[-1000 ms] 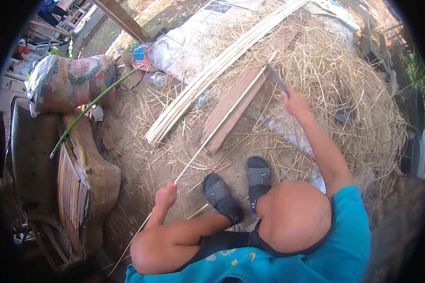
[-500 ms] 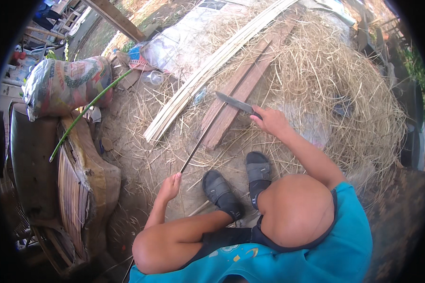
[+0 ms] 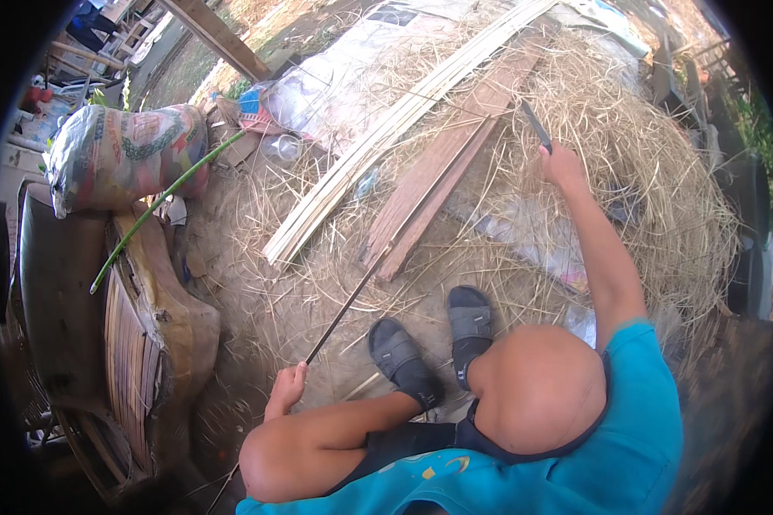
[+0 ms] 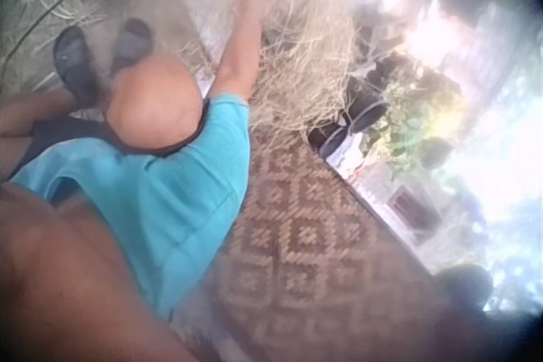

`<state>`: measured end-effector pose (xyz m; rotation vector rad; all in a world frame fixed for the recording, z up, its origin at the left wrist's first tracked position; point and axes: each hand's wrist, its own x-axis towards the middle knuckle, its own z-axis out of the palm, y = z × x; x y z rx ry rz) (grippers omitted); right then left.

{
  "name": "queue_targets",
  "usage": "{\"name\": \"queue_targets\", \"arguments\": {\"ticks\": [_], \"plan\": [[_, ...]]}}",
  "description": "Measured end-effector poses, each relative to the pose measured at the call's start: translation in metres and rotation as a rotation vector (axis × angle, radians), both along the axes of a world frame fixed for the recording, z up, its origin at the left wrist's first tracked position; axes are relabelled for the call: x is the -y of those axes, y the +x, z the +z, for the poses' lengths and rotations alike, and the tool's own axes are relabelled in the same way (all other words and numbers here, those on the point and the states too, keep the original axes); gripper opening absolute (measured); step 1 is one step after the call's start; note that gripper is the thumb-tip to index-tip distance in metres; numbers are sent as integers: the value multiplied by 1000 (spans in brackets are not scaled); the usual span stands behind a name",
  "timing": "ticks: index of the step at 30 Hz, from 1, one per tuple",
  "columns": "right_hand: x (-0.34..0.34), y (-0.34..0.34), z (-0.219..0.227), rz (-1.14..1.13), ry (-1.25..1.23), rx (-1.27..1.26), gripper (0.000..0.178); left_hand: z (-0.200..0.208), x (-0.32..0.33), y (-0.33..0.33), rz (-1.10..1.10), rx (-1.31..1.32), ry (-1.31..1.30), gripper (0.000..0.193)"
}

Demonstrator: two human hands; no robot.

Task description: The person sits on the ground and uses a knife to split long bamboo strips into thinner pieces. They repeatedly position each strip on a wooden block and shave it with the knife, collecting the finished pieces.

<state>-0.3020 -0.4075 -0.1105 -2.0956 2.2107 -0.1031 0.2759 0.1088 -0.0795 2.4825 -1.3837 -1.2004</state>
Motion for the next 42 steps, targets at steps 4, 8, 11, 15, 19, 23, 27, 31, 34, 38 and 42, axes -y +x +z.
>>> {"name": "queue_targets", "arguments": {"ticks": [4, 8, 11, 15, 19, 23, 27, 31, 34, 38, 42], "plan": [[-67, 74, 9, 260, 229, 213, 35, -48, 24, 3, -53, -47, 59, 49], [-198, 165, -2, 561, 353, 494, 49, -33, 132, -84, -191, -2, -336, 43], [-251, 202, 7, 807, 365, 405, 51, -32, 142, -81, -278, 135, -342, 40], [-187, 159, -5, 524, 191, 455, 49, -35, 143, -80, -363, 165, -379, 38], [-193, 174, 2, 703, 229, 390, 43, -30, 123, -77, -350, 260, -350, 36], [-108, 99, -16, 226, 183, 403, 40, -22, 63, -55, -333, 320, -255, 34], [-56, 47, 13, 30, 69, 234, 39, -18, 65, -45, -284, 220, -292, 35], [-174, 154, 8, 521, 236, 370, 45, -43, 133, -86, -164, -81, -395, 43], [-188, 170, -3, 647, 223, 289, 47, -44, 152, -87, -88, -248, -288, 48], [-152, 159, -2, 787, 111, 177, 48, -42, 161, -92, -56, -307, -299, 51], [-186, 188, 4, 789, 176, 250, 51, -27, 177, -90, -69, -216, -279, 50]]}}
